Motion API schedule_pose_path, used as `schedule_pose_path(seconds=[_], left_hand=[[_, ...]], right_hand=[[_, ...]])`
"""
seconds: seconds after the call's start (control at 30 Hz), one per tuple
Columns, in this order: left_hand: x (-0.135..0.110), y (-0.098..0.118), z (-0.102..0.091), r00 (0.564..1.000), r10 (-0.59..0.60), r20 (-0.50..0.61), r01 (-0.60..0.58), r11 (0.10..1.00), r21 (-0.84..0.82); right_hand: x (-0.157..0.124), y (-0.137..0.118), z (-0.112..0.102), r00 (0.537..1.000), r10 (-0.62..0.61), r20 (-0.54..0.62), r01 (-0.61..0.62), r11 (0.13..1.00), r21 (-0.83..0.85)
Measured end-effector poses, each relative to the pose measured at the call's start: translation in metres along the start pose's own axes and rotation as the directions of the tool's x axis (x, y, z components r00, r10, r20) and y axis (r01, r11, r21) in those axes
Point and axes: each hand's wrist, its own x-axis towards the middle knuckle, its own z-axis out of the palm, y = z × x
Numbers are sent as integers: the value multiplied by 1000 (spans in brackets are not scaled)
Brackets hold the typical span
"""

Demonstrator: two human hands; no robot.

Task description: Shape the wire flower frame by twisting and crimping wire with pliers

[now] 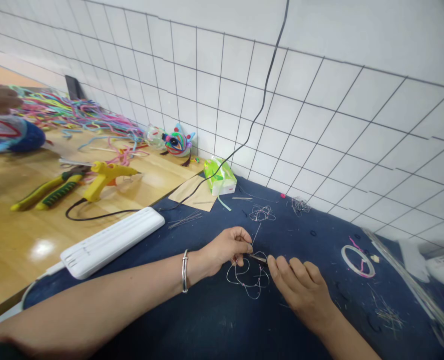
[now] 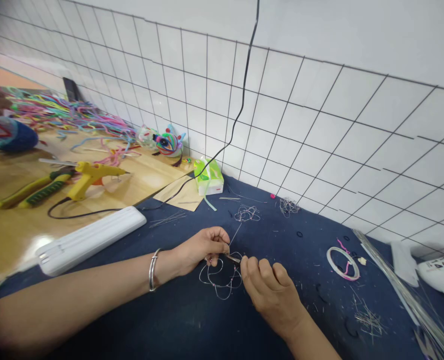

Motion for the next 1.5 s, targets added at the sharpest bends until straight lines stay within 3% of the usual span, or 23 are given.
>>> schedule_pose_path(seconds=[0.3,0.7,0.87,1.5], left_hand=[[-2,1,1,1000,-18,14,18,1000,-20],[-4,0,2,999,37,7,-37,999,-9],[-5,-1,4,998,65,4,-65,998,-12],[-7,-1,9,995,98,-34,-99,995,-27]], right_hand=[[1,0,-2,1000,-21,-9,21,999,-31],[-1,-8,-2,999,29,18,-28,999,-34],[-4,-12,0,997,68,-27,-70,996,-58],[-2,-16,-6,997,82,5,-81,993,-84]])
